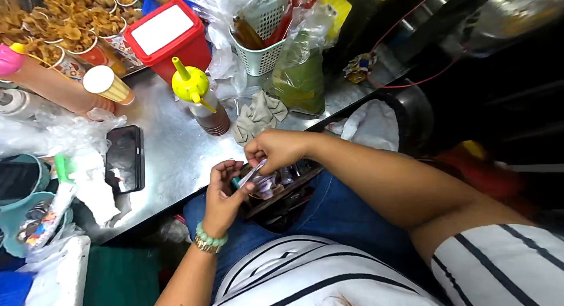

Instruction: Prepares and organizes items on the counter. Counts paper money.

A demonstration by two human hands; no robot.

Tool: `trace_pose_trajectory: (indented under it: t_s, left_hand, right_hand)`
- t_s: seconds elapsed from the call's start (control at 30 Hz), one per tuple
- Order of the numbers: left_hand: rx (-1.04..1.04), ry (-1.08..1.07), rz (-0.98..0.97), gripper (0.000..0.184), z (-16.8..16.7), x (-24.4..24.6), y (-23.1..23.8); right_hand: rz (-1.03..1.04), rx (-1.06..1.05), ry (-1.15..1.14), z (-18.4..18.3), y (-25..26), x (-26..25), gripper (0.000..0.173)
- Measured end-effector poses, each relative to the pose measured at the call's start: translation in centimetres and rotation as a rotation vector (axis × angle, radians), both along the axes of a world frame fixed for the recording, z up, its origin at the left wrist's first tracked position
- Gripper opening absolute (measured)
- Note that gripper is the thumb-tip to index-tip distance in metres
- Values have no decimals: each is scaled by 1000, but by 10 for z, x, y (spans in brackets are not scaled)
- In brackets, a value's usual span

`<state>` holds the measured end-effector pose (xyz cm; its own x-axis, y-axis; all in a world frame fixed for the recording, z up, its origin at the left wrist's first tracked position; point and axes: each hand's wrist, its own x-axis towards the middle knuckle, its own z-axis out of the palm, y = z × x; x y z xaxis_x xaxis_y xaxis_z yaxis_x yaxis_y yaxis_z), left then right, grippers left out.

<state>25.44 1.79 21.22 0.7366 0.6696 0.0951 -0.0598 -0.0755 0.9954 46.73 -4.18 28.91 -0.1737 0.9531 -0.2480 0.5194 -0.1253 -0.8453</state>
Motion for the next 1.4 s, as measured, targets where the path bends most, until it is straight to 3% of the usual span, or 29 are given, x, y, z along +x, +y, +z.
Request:
trace_pose_trajectory:
  t_s: [0.07,0.1,0.17,0.27,0.3,0.4,0.5,0.6,0.87,1.03,1.2,1.23,1.33,1.4]
  left_hand:
    - [-32,-13,98,13,15,0,-3]
    - [-15,-6,142,11,17,-1,-3]
    - [-9,-19,240,13,17,-5,-2]
    - [-92,-71,420,12,20,-9,5]
    - [-105,-75,445,12,22,-11,8]
    - [-117,-26,393,30,23,-18,8]
    - [-168,52,293,42,16,-18,-1]
    - [-194,87,265,40,10,-18,-11]
    - [-114,190,279,10,-5,-34,-5]
    - [-134,367,226,16,-6,-24,-10]
    - [-202,438,202,48,-6,-30,-4]
    - [-196,435,179,47,-8,-31,-2]
    - [-34,449,109,23,-13,-31,1]
    - [52,489,100,21,-11,-29,0]
  right_hand:
    - [-94,36,128,-3,-1,-10,14]
    - [-118,34,157,-4,-1,-13,16]
    - [-58,-12,115,-10,-2,-14,17]
    - [240,-264,-312,-39,-4,-10,14]
    - [232,-386,-444,-51,-3,-11,17]
    - [-63,-585,-581,-76,1,-17,25]
    - [-138,-590,-584,-96,-1,-27,30]
    - [-113,-563,-640,-110,-8,-37,30]
    - [-285,-670,-562,-102,-5,-20,37]
    - [-267,-705,-625,-105,-5,-24,34]
    - [-212,-760,-594,-76,-3,-6,32]
    - [-194,-752,-620,-67,-4,-3,31]
    - [-218,-720,-691,-36,-10,0,26]
    - [-270,-675,-695,-18,-19,7,28]
